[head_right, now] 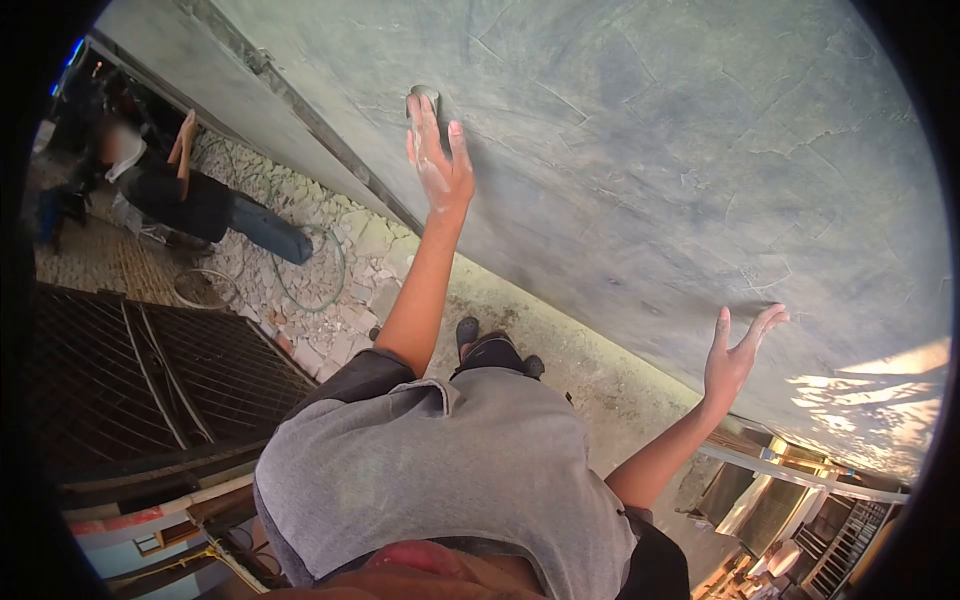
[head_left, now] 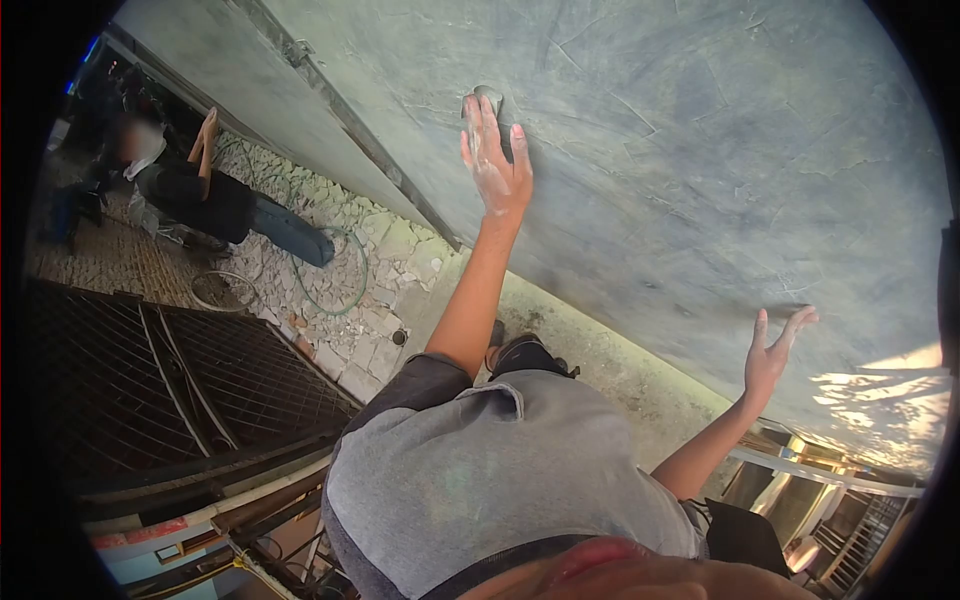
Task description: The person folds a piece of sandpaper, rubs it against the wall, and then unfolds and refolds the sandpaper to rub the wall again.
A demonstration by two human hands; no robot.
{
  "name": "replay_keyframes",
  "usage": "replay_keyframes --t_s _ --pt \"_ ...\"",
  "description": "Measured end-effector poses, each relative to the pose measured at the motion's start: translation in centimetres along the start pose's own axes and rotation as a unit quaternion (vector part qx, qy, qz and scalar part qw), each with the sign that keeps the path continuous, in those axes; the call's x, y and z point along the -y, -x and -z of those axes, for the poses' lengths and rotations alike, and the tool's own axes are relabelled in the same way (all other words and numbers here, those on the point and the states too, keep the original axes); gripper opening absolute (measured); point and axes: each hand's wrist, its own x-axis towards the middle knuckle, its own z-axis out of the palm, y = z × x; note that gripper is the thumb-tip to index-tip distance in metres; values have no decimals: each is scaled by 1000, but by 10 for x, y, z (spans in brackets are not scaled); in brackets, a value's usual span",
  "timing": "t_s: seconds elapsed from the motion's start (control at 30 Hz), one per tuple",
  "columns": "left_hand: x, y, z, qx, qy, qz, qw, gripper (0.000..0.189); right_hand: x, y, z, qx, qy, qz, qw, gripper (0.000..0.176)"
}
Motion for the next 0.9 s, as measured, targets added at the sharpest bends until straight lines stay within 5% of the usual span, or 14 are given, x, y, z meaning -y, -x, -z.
replay_keyframes --t_s 0.27,0.5,0.7,0.77,0.9 --pt "61 -52 16 -73 69 123 987 63 -2 -1 -2 -1 8 3 1000 84" --pt "23 13 -12 2 4 31 999 68 5 -1 -1 2 3 -12 1000 83" --pt "59 -25 5 14 34 104 994 70 7 -1 2 17 2 -17 1000 83" --pt "95 -44 12 -13 107 200 974 69 4 -1 2 16 -1 -11 1000 82" --pt "86 -30 15 14 112 205 972 68 0 -1 -1 -18 34 3 999 77"
